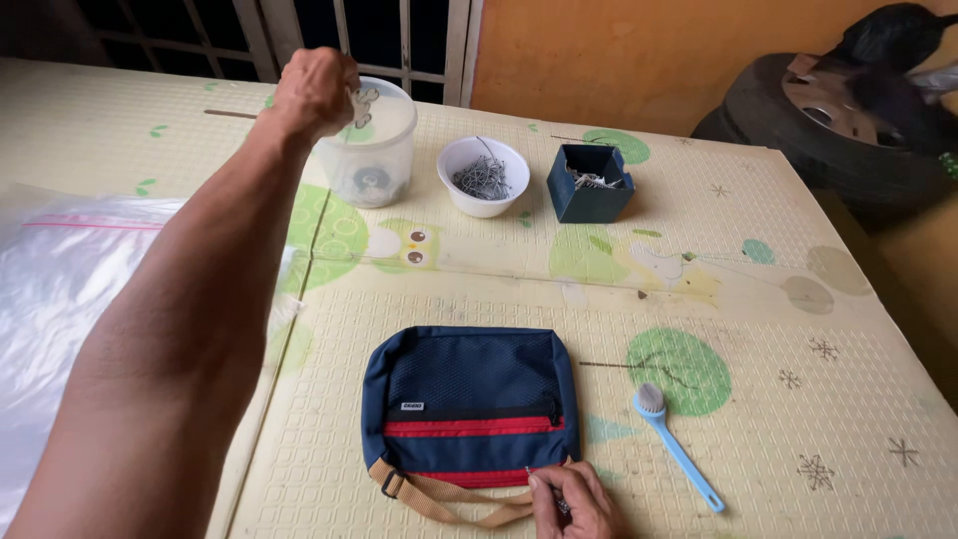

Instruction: The person attaches a cartoon bear keychain to a blue bag, places the bag into a clear plastic zip-lock bag, and seals it. They then retrieve another blue bag from a basket and use a blue brush to clean its exterior and interior surfaces.

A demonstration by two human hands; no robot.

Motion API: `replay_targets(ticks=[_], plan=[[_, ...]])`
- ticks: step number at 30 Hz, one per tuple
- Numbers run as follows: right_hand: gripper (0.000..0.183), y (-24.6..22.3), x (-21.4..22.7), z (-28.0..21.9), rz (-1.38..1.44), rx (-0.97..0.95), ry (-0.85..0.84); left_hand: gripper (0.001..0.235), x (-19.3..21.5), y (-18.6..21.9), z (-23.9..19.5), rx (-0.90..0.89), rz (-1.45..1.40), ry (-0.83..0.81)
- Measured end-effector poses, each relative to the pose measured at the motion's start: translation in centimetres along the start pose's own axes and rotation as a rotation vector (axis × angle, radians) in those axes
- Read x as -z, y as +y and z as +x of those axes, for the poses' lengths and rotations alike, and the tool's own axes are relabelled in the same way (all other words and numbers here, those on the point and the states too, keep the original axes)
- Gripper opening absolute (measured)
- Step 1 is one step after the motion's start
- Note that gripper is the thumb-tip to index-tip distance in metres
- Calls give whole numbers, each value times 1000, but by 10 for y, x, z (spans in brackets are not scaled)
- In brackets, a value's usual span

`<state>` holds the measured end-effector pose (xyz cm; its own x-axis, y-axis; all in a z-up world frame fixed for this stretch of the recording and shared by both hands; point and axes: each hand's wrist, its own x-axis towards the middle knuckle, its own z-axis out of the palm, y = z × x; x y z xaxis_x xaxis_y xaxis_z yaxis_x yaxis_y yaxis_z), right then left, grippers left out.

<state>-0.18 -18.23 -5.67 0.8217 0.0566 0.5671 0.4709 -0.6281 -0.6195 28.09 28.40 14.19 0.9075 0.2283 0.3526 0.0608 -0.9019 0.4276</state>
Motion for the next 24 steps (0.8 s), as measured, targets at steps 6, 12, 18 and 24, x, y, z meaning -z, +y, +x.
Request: replay_targets(ticks=[6,12,18,24], plan=[[12,-14,4,6,129,38,1,15,56,27,-36,-171,-31,160],[12,-33,24,13,45,22,-117,15,69,66,-91,-550,-29,225],[13,-43,29,16,104,40,-107,50,8,158,-243,-663,-124,122],[13,-39,31,15,110,35,-117,23,-95,155,-359,-540,-473,-138]])
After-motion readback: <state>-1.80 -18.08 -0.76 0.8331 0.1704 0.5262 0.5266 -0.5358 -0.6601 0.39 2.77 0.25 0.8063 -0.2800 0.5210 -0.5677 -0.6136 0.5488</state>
